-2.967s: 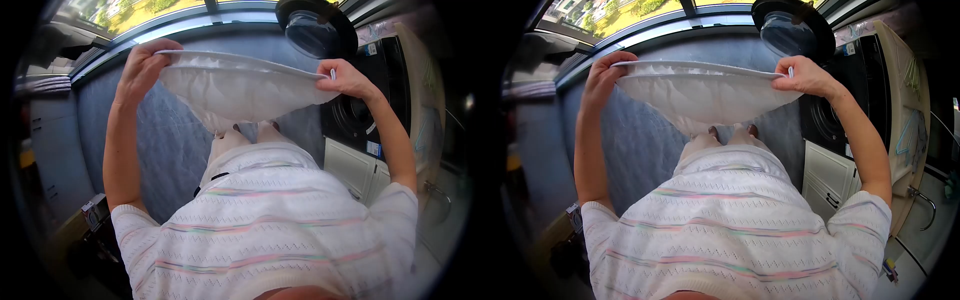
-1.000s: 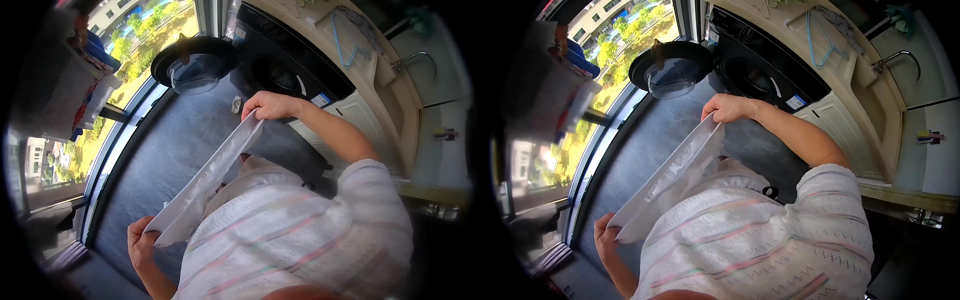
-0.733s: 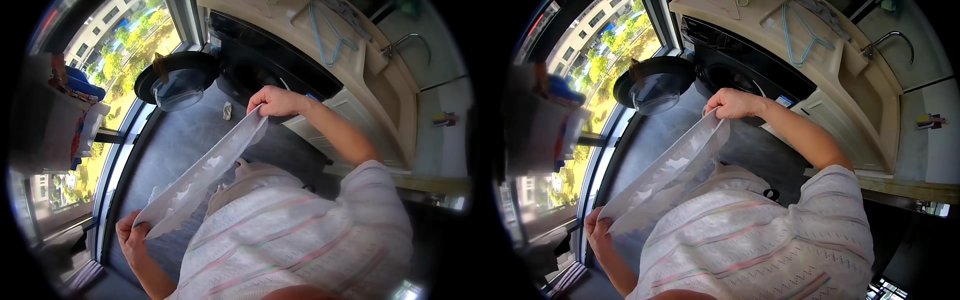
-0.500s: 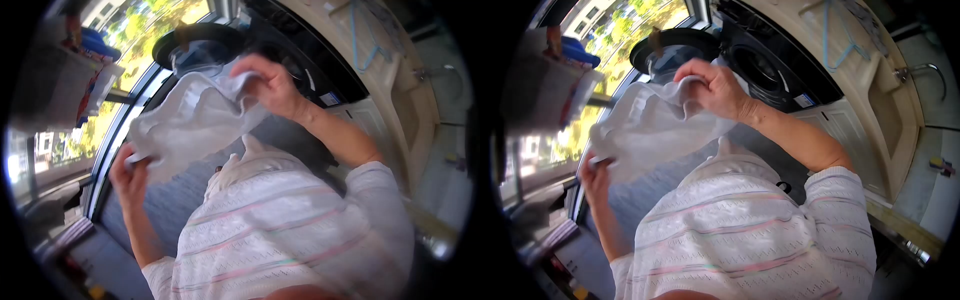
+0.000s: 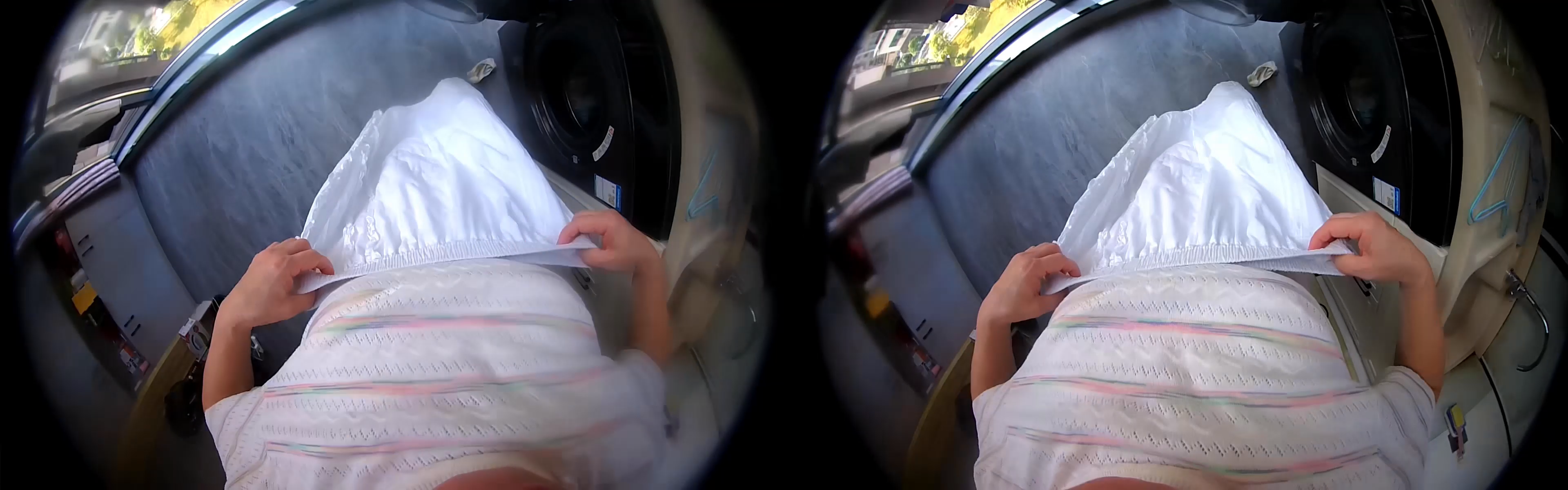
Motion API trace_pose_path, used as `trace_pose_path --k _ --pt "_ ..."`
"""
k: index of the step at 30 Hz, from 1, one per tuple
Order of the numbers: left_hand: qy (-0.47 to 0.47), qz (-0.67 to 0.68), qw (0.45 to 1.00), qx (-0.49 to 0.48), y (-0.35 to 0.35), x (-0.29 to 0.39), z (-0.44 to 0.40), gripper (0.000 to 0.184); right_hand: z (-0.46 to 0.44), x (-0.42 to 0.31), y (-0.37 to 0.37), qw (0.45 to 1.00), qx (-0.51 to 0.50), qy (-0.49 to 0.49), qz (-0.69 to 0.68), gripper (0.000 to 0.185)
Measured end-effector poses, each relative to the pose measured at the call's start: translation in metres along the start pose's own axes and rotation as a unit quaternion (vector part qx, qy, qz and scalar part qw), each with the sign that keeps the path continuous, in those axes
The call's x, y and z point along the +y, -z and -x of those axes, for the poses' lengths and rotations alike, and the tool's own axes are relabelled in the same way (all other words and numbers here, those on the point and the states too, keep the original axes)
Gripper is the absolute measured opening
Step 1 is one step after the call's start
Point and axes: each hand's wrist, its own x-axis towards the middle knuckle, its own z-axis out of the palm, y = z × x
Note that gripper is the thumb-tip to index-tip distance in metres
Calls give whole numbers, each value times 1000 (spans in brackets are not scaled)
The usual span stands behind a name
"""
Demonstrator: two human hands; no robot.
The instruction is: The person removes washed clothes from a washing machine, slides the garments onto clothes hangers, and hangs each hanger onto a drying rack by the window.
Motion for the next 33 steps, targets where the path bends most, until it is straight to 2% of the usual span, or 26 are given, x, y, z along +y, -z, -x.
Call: trace_pose_path --k 4,7,13,16,17,18,19,21,23,24,25,27,29,30,31,32,33 --pt "-15 31 999 -17 -14 -17 6 25 -15 -1 -5 999 -23 -20 32 26" --pt "26 119 991 -48 -20 -31 12 25 -27 -13 -9 996 -50 -32 67 26" --pt "15 202 979 -27 -33 -70 30 18 -57 -34 -26 994 -60 -59 75 24" --pt "100 217 971 3 -17 -78 35 22 -87 -39 -28 997 -5 -56 58 21" --pt "100 243 963 64 -16 -90 37 20 -102 -44 -25 997 26 -69 38 19" --pt "143 283 942 114 -7 -99 36 18 -123 -50 -20 994 65 -84 15 17" --pt "144 263 936 183 3 -112 32 16 -148 -56 -10 993 100 -44 49 16" --pt "106 247 912 309 43 -135 17 15 -204 -82 20 985 141 55 82 19" --pt "42 150 893 422 107 -148 25 16 -243 -132 71 965 175 123 154 20" --pt "-18 175 876 450 151 -149 44 18 -251 -152 102 939 227 171 192 20" --pt "-30 135 846 516 198 -140 81 26 -249 -181 108 896 291 223 252 21" --pt "-110 21 743 660 232 -115 126 25 -252 -220 101 804 364 267 388 21" --pt "-175 -112 581 787 220 -90 134 24 -274 -222 61 728 351 197 555 22" --pt "-167 -147 548 806 205 -94 115 24 -290 -209 41 702 305 129 630 23" --pt "-127 -171 568 795 186 -110 91 24 -306 -192 21 689 225 48 687 23" --pt "-63 -184 634 749 164 -129 61 23 -318 -176 9 694 134 -11 707 24" --pt "141 -201 826 508 129 -163 35 21 -328 -152 1 733 55 -50 677 24"
